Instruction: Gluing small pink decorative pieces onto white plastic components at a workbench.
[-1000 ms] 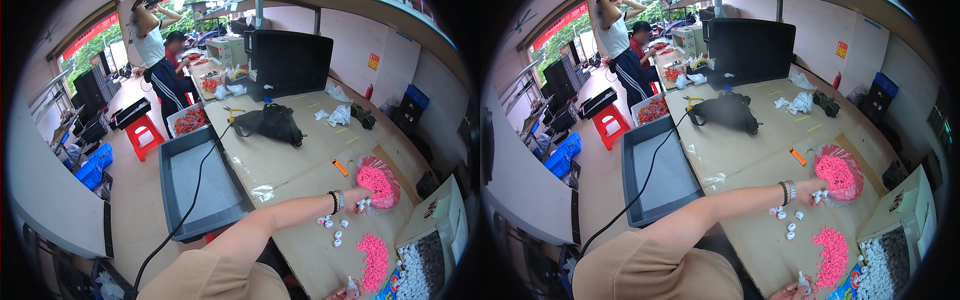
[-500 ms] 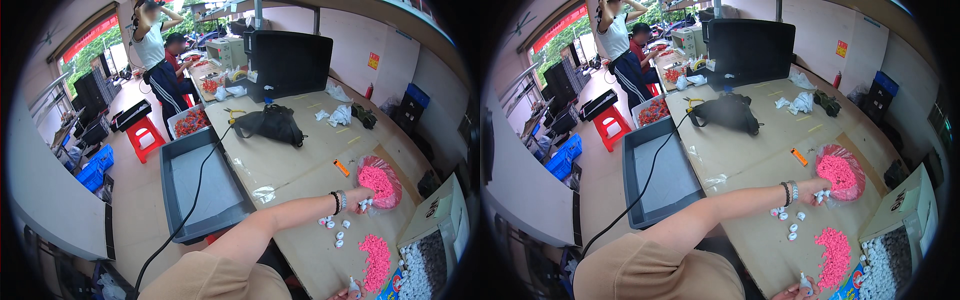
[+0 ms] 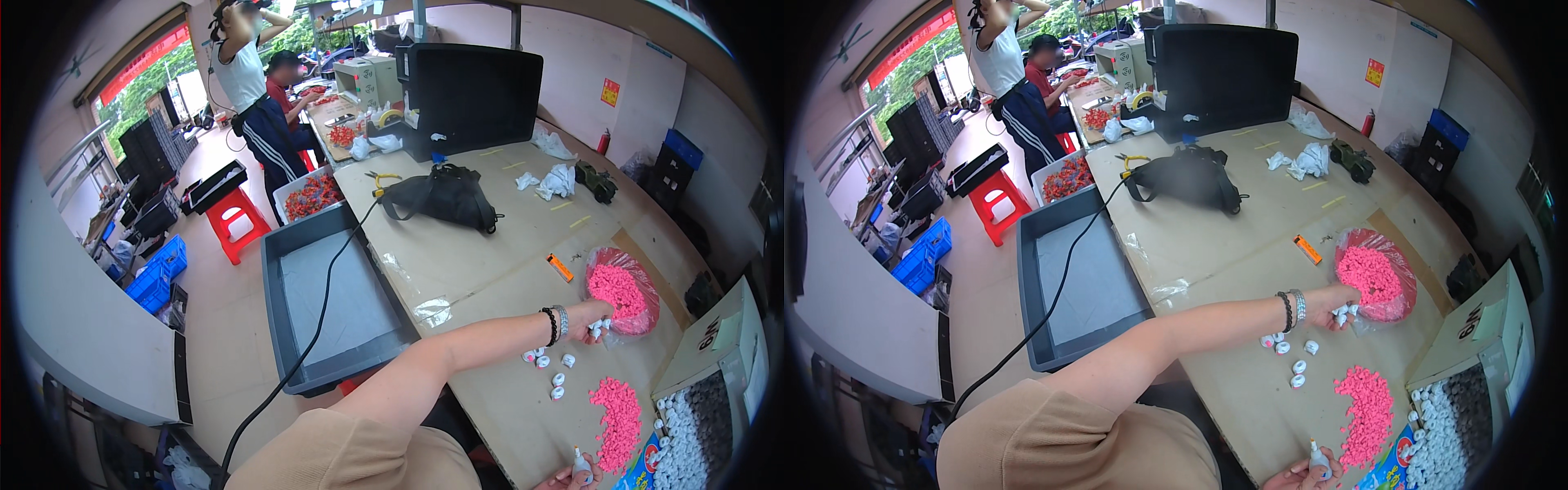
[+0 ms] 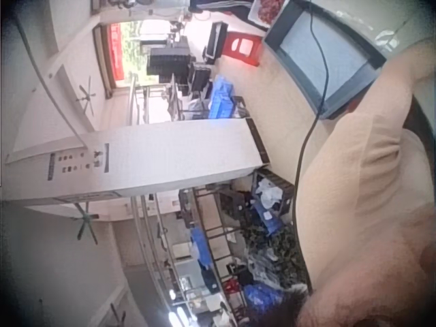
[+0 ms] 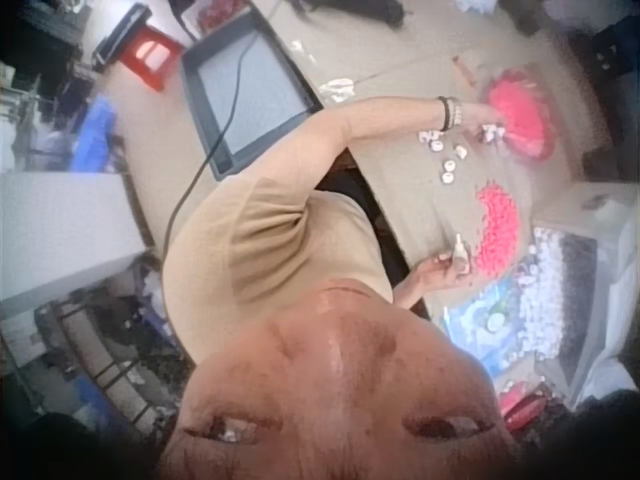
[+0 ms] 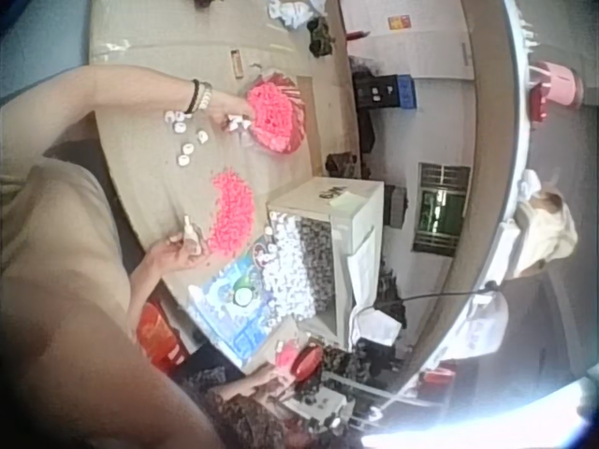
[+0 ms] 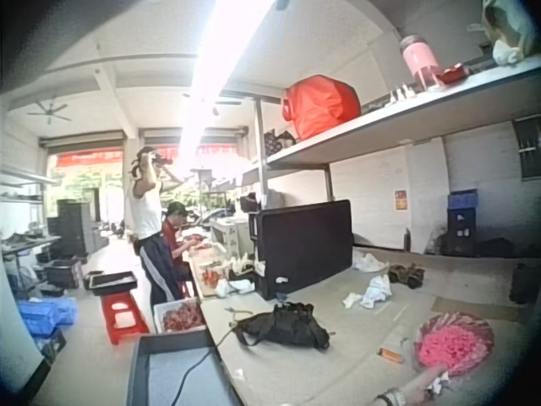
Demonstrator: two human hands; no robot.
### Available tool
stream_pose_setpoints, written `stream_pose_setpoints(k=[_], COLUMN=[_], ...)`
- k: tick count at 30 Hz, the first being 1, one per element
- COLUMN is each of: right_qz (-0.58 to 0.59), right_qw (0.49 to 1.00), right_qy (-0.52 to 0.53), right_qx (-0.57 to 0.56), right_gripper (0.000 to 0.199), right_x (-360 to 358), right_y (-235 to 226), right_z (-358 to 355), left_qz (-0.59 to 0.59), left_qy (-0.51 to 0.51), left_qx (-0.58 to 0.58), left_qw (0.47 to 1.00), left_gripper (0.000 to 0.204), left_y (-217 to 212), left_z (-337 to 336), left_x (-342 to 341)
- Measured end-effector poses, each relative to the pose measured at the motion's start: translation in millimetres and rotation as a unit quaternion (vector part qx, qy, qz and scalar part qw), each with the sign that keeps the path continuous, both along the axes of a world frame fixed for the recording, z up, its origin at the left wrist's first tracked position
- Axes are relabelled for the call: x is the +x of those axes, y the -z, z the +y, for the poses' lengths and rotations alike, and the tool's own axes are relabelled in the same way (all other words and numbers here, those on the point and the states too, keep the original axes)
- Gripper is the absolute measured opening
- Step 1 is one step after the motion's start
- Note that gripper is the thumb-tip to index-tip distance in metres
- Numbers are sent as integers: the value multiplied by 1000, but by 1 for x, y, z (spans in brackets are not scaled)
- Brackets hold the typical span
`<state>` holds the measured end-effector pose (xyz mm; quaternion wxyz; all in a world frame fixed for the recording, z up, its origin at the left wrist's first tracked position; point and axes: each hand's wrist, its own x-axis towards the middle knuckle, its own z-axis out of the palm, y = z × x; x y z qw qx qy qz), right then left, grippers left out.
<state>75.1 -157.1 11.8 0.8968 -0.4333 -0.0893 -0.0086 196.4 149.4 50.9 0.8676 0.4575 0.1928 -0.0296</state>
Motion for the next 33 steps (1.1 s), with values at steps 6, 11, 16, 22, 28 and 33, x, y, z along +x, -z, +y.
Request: stream_pose_setpoints(k=[6,11,16,22,28,33], right_qz=[-5,52,-16,-98,-147,-162], right_qw=[999,998,999,994,980,973], right_qy=[18,18,38,23,56,51], right_qx=[-43,7,-3,-43,-121,-153], right_gripper=[22,24,23,25,26,27], right_x=[10,16,17,5,-2,-6], right_y=[17,0,-25,-27,-13,-13], right_z=[-3,5,-6,-4,-2,-2], left_qz=[-98,-119,-34,5,-3,-18], left_qy=[-12,40,27,19,6,17], left_qx=[-117,-236,-243,-192,-142,-121], left_qw=[988,964,969,981,990,992], left_gripper=[8,15,29,32,30,28], left_y=[4,-18,-20,13,17,21], left_z=[-4,-52,-114,-145,-151,-153], left_x=[-8,-80,-151,-178,-183,-184])
